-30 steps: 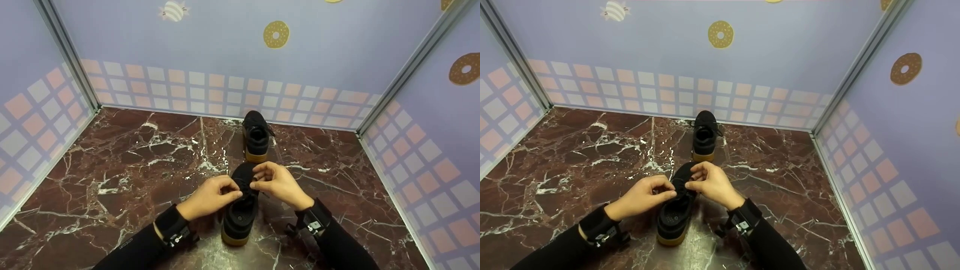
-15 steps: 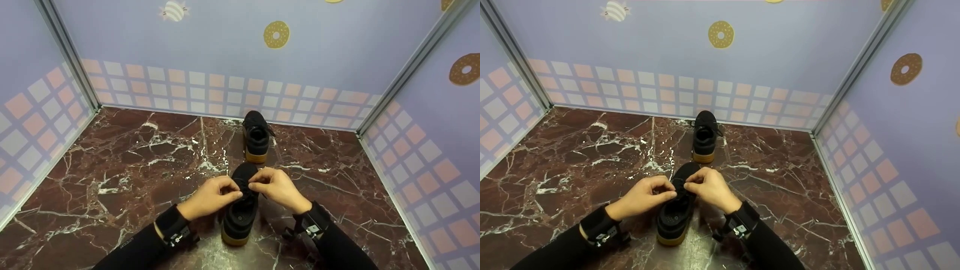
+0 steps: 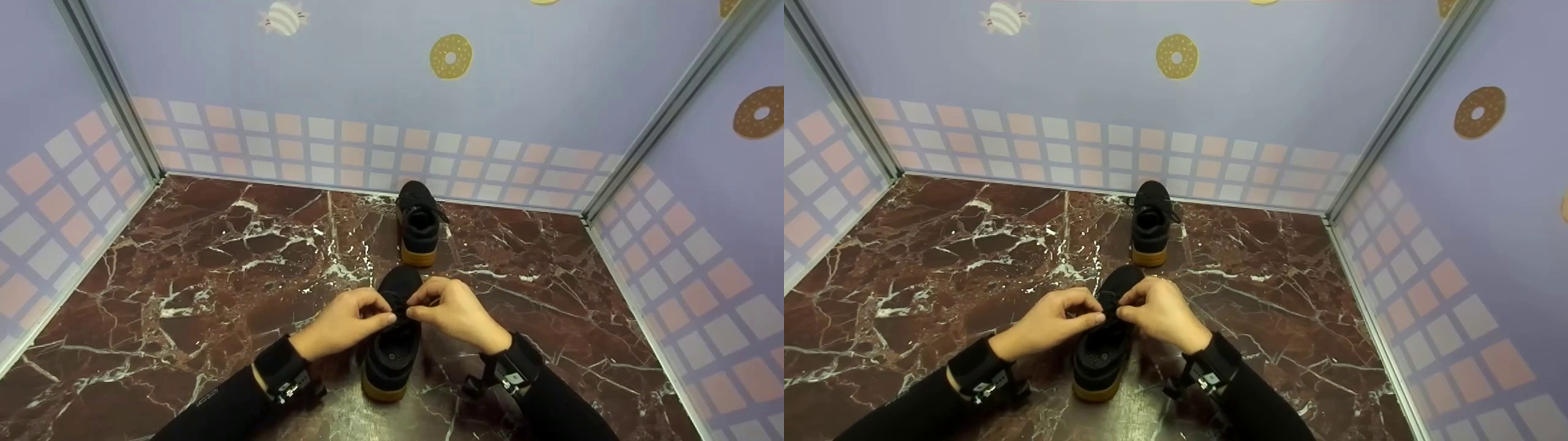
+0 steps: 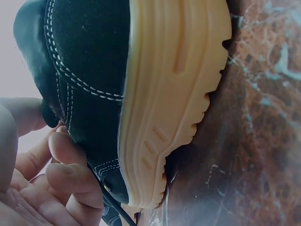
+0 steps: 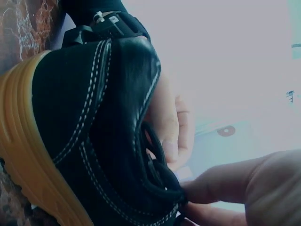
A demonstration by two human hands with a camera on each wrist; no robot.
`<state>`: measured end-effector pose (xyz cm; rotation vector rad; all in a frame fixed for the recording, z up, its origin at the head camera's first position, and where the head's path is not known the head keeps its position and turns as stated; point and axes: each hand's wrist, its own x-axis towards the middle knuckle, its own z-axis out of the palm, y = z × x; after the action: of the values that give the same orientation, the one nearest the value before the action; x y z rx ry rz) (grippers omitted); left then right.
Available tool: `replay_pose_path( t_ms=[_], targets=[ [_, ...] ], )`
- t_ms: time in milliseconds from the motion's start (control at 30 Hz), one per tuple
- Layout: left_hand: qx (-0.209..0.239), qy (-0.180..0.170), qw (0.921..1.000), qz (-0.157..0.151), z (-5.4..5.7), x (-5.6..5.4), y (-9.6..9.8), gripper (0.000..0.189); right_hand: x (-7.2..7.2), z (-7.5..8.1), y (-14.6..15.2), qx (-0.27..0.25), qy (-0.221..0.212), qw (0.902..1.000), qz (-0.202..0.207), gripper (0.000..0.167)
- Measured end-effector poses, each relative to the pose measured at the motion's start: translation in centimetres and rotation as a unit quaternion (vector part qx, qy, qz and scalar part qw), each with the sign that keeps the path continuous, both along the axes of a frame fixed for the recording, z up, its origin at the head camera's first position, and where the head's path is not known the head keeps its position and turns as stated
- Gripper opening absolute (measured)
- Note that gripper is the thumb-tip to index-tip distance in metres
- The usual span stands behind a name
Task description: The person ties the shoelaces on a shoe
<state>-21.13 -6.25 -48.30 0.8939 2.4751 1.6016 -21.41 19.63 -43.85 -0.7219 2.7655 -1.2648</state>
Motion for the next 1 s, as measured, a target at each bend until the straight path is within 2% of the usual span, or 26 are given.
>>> replay_pose_path(
  t_ms=[267,467,800,1000],
  targets=[
    [0.010,-0.017,0.9998,-0.002,-0.2,-0.1,0.1,0.013,0.0,-0.1,-0.1,-0.018,-0.009,0.9997,-0.013,0.008],
    [0.051,-0.053,0.9973,-0.002,-0.4,-0.2,0.3,0.012,-0.2,-0.5,0.0,-0.048,-0.025,0.9983,-0.022,0.009],
    [0.130,-0.136,0.9821,-0.001,-0.1,-0.1,0.9,0.013,-0.2,-0.5,0.0,-0.080,-0.032,0.9962,-0.017,0.010],
    [0.151,-0.191,0.9699,0.011,0.4,0.0,1.0,0.016,-0.1,-0.3,0.0,-0.087,-0.036,0.9955,-0.010,0.010]
  ],
)
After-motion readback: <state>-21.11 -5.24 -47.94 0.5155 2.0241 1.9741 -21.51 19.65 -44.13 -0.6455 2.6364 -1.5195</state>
